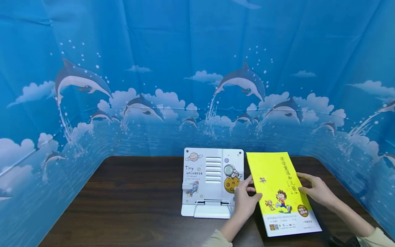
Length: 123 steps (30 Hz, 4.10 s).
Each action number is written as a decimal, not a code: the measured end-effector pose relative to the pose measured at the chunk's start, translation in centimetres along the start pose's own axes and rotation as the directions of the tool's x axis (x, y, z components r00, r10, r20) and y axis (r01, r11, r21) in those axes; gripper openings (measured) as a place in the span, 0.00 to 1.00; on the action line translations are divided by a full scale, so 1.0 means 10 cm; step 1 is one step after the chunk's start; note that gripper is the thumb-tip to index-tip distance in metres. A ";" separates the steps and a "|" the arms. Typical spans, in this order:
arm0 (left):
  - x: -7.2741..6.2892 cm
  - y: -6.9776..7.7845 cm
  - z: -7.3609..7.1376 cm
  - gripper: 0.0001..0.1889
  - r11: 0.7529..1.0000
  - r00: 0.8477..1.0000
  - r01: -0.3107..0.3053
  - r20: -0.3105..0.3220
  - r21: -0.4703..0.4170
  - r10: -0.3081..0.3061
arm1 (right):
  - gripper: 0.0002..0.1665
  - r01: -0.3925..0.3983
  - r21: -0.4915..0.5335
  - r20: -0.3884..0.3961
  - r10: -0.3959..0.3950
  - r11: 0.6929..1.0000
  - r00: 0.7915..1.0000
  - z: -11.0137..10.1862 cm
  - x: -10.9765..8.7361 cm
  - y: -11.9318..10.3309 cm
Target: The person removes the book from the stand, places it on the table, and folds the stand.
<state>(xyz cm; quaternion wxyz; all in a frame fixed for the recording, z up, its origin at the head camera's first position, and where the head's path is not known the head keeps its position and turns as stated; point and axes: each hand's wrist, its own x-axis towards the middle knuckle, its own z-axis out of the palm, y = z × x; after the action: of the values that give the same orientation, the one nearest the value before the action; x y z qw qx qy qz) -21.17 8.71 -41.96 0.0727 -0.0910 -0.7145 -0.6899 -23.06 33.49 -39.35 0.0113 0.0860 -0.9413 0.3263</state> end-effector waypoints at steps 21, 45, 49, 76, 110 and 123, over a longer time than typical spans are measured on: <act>-0.03 -0.22 0.21 0.37 0.985 0.985 0.143 0.112 -0.097 -0.132 | 0.36 -0.224 0.132 0.172 0.200 0.966 0.965 0.09 0.15 0.40; 0.05 -0.36 0.25 0.36 0.964 0.985 0.073 0.131 0.256 -0.110 | 0.37 -0.327 0.085 0.169 0.310 0.941 0.936 0.18 0.24 0.43; 0.06 -0.37 0.24 0.37 0.955 0.987 0.027 0.144 0.295 -0.073 | 0.37 -0.318 0.085 0.160 0.302 0.944 0.940 0.19 0.26 0.42; 0.05 -0.37 0.25 0.35 0.924 0.983 0.028 0.158 0.381 -0.095 | 0.37 -0.313 0.111 0.104 0.302 0.943 0.948 0.18 0.25 0.41; 0.22 0.32 -0.50 0.32 0.982 0.955 -0.093 0.293 0.165 0.041 | 0.28 -0.096 0.234 0.072 0.082 0.968 0.994 0.43 0.42 -0.38; 0.30 0.26 -1.51 0.37 0.895 0.959 -0.274 0.168 0.351 0.228 | 0.32 -0.114 0.347 0.130 0.072 0.931 0.989 0.71 0.50 -0.75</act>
<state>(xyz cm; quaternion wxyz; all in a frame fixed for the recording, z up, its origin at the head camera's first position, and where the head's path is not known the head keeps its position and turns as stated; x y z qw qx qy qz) -23.85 -6.22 -38.21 0.1332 -0.2093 -0.8171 -0.5204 -26.43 22.50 -39.96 -0.0741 0.0607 -0.8695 0.4846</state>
